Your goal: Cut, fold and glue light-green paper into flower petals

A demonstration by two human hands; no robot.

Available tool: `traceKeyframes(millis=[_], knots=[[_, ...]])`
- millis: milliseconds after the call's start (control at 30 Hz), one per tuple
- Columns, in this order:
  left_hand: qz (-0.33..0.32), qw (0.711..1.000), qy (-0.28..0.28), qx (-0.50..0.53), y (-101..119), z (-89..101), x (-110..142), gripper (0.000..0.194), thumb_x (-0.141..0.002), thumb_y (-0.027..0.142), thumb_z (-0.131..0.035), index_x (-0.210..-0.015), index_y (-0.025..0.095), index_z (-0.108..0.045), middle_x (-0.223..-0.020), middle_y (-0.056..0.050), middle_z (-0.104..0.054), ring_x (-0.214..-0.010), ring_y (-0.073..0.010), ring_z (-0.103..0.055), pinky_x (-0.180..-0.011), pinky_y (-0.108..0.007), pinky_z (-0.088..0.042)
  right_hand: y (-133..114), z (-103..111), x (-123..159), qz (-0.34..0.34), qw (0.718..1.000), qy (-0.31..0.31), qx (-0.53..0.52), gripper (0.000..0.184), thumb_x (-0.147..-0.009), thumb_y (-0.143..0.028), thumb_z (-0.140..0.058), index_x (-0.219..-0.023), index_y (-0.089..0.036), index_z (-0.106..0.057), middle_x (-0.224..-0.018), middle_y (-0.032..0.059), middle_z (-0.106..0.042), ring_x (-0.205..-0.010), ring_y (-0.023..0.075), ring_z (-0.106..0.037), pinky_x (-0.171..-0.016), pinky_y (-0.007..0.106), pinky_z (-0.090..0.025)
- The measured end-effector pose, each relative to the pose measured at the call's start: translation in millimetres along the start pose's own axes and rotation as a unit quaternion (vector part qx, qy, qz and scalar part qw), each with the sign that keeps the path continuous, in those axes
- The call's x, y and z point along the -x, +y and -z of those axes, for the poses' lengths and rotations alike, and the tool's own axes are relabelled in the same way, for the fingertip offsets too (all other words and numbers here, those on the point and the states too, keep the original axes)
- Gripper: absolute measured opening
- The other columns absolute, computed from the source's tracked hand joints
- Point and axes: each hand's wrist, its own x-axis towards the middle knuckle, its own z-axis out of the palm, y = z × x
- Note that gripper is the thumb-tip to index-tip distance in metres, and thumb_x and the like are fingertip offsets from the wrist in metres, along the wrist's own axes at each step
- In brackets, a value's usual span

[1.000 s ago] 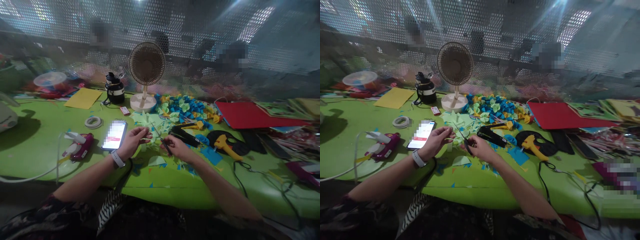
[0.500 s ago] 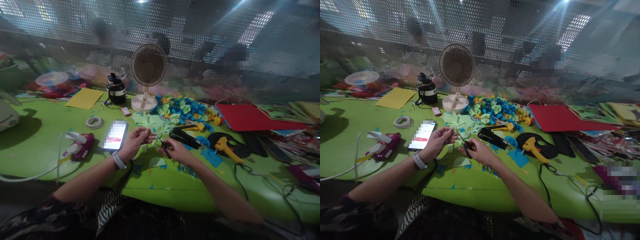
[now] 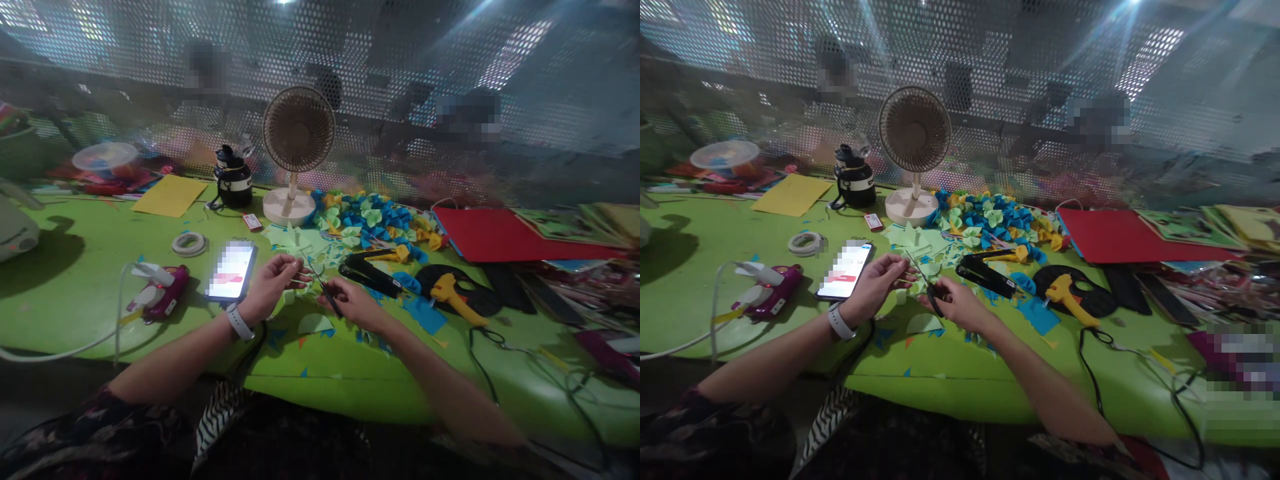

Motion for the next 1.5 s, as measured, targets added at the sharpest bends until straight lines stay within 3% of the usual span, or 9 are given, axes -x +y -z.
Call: traceKeyframes(millis=[367,833,1067,1500], knots=[[-0.002,1.000,-0.005,-0.001,-2.0,-1.1,0.3,0.041,-0.066,0.045,-0.079,-0.081,0.015,-0.056,-0.075,-0.003,-0.071,-0.065,-0.0135,-0.069,-0.065,-0.025,-0.055,-4.4,-2.2,0.7,0.000,1.000,0.006,-0.002,0.045,-0.065,-0.055,-0.073,-0.082,-0.018,-0.052,-0.073,-0.0022,-0.054,-0.065,0.0131,-0.051,-0.060,0.026,-0.040],[0.000,1.000,-0.012,-0.004,-4.3,1.2,0.2,0.037,-0.069,0.043,-0.077,-0.083,0.015,-0.056,-0.078,-0.004,-0.072,-0.070,-0.0145,-0.070,-0.068,-0.026,-0.055,-1.5,-0.9,1.0,0.016,0.999,0.010,0.033,0.043,-0.070,-0.056,-0.068,-0.080,-0.018,-0.051,-0.070,-0.0029,-0.051,-0.062,0.0115,-0.045,-0.057,0.024,-0.036],[0.016,1.000,0.000,0.004,-1.0,-0.9,1.4,0.038,-0.067,0.043,-0.078,-0.082,0.015,-0.056,-0.077,-0.003,-0.071,-0.068,-0.0133,-0.070,-0.065,-0.024,-0.054,4.4,-1.4,0.4,0.035,0.995,0.049,0.081,0.044,-0.071,-0.059,-0.066,-0.078,-0.018,-0.054,-0.063,-0.0040,-0.048,-0.055,0.0100,-0.039,-0.050,0.023,-0.031],[0.039,0.999,0.015,0.005,-1.3,0.7,-1.5,0.038,-0.067,0.042,-0.079,-0.082,0.015,-0.057,-0.077,-0.002,-0.071,-0.068,-0.0127,-0.069,-0.059,-0.021,-0.054,7.0,-0.5,-0.9,0.032,0.990,0.069,0.115,0.042,-0.071,-0.058,-0.067,-0.071,-0.019,-0.051,-0.059,-0.0043,-0.048,-0.054,0.0101,-0.038,-0.049,0.023,-0.029]])
